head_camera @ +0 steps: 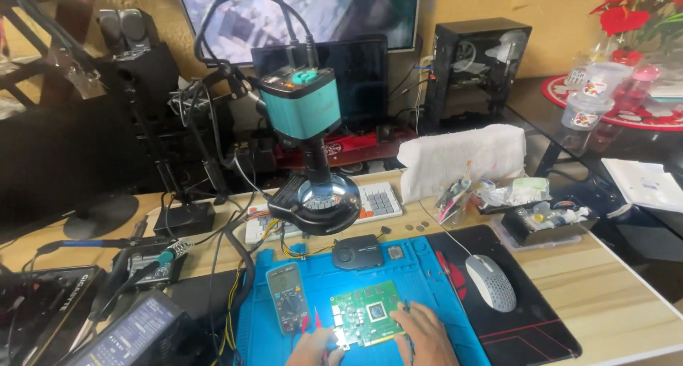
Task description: Testing electrical components on a graphics card PCB using a digital multimeter to diagnose potential issues.
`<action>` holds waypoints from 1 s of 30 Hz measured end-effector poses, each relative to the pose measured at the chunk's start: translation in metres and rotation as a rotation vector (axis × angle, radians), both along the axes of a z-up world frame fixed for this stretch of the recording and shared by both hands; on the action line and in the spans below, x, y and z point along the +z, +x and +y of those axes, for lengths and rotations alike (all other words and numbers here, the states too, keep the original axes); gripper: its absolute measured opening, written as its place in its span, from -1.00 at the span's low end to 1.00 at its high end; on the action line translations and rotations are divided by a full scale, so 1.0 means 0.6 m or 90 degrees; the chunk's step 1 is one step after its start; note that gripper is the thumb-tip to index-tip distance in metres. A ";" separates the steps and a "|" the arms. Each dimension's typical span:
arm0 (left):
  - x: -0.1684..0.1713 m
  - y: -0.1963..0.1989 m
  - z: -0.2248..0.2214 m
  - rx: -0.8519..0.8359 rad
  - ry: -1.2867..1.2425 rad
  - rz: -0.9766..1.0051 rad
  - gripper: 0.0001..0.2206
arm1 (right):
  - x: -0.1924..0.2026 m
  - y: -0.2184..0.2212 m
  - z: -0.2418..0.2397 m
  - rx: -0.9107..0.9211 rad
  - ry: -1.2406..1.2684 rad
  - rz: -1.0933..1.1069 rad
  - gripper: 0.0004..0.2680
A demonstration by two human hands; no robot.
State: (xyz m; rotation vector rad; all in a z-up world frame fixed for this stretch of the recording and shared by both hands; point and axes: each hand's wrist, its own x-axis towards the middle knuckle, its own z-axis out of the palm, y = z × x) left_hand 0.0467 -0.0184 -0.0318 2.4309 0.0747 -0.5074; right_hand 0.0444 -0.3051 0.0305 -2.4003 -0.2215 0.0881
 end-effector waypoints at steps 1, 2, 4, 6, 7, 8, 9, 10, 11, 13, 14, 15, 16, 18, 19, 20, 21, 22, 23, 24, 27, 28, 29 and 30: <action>0.027 -0.006 -0.009 0.033 0.011 0.022 -0.60 | -0.025 0.008 -0.003 -0.022 -0.066 -0.022 -0.72; 0.053 -0.014 -0.019 0.064 0.022 0.045 -0.64 | -0.051 0.014 -0.008 -0.044 -0.132 -0.042 -0.68; 0.086 -0.029 -0.039 0.114 0.035 0.027 -0.72 | -0.022 0.001 0.004 -0.067 -0.106 -0.033 -0.76; 0.077 -0.031 -0.045 0.162 0.050 0.010 -0.78 | -0.003 -0.006 0.009 -0.093 -0.080 -0.024 -0.83; 0.053 -0.023 -0.040 0.162 0.004 -0.001 -0.68 | 0.003 -0.005 0.008 -0.100 -0.063 -0.018 -0.87; 0.029 -0.016 -0.036 0.160 -0.042 -0.010 -0.58 | 0.008 -0.006 0.007 -0.110 -0.045 -0.012 -0.88; 0.041 -0.015 -0.036 0.157 -0.041 -0.010 -0.58 | 0.010 -0.001 0.008 -0.113 -0.045 -0.012 -0.88; 0.050 -0.018 -0.036 0.167 -0.046 -0.034 -0.67 | 0.010 0.002 0.009 -0.106 -0.034 -0.052 -0.88; 0.059 -0.021 -0.035 0.177 -0.050 -0.057 -0.76 | 0.010 0.004 0.010 -0.098 -0.023 -0.091 -0.87; 0.058 -0.017 -0.046 0.191 -0.047 -0.091 -0.78 | 0.008 0.018 0.011 -0.091 -0.018 -0.125 -0.87; 0.059 -0.012 -0.049 0.209 -0.042 -0.128 -0.79 | 0.008 0.029 0.013 -0.081 -0.010 -0.161 -0.87; 0.059 -0.006 -0.048 0.209 -0.042 -0.129 -0.79 | 0.000 0.033 0.013 -0.081 -0.010 -0.162 -0.87; 0.060 0.002 -0.047 0.201 -0.016 -0.115 -0.83 | -0.008 0.037 0.012 -0.075 -0.050 -0.131 -0.88; 0.074 0.006 -0.048 0.193 0.010 -0.103 -0.84 | -0.016 0.042 0.013 -0.068 -0.090 -0.102 -0.88; 0.086 0.002 -0.051 0.196 0.018 -0.092 -0.81 | -0.016 0.043 0.015 -0.082 -0.079 -0.100 -0.85; 0.097 -0.005 -0.054 0.199 0.026 -0.079 -0.78 | -0.019 0.039 0.016 -0.095 -0.069 -0.096 -0.81; 0.097 -0.005 -0.057 0.199 0.027 -0.078 -0.78 | -0.015 0.039 0.017 -0.094 -0.068 -0.095 -0.81; 0.098 -0.005 -0.061 0.202 0.051 -0.096 -0.92 | -0.010 0.038 0.017 -0.093 -0.063 -0.098 -0.84; 0.099 -0.005 -0.066 0.204 0.074 -0.114 -0.91 | -0.006 0.037 0.016 -0.091 -0.058 -0.101 -0.86; 0.096 -0.004 -0.066 0.202 0.076 -0.113 -0.91 | -0.002 0.038 0.016 -0.093 -0.055 -0.100 -0.86; 0.078 0.004 -0.064 0.220 0.055 -0.144 -0.94 | 0.000 0.037 0.014 -0.092 -0.053 -0.108 -0.85; 0.071 0.013 -0.061 0.201 0.079 -0.093 -0.84 | -0.002 0.039 0.012 -0.089 -0.045 -0.119 -0.85; 0.065 0.022 -0.057 0.181 0.103 -0.043 -0.69 | -0.003 0.042 0.011 -0.086 -0.037 -0.129 -0.84; 0.064 0.018 -0.059 0.182 0.103 -0.043 -0.69 | -0.002 0.040 0.009 -0.085 -0.037 -0.130 -0.84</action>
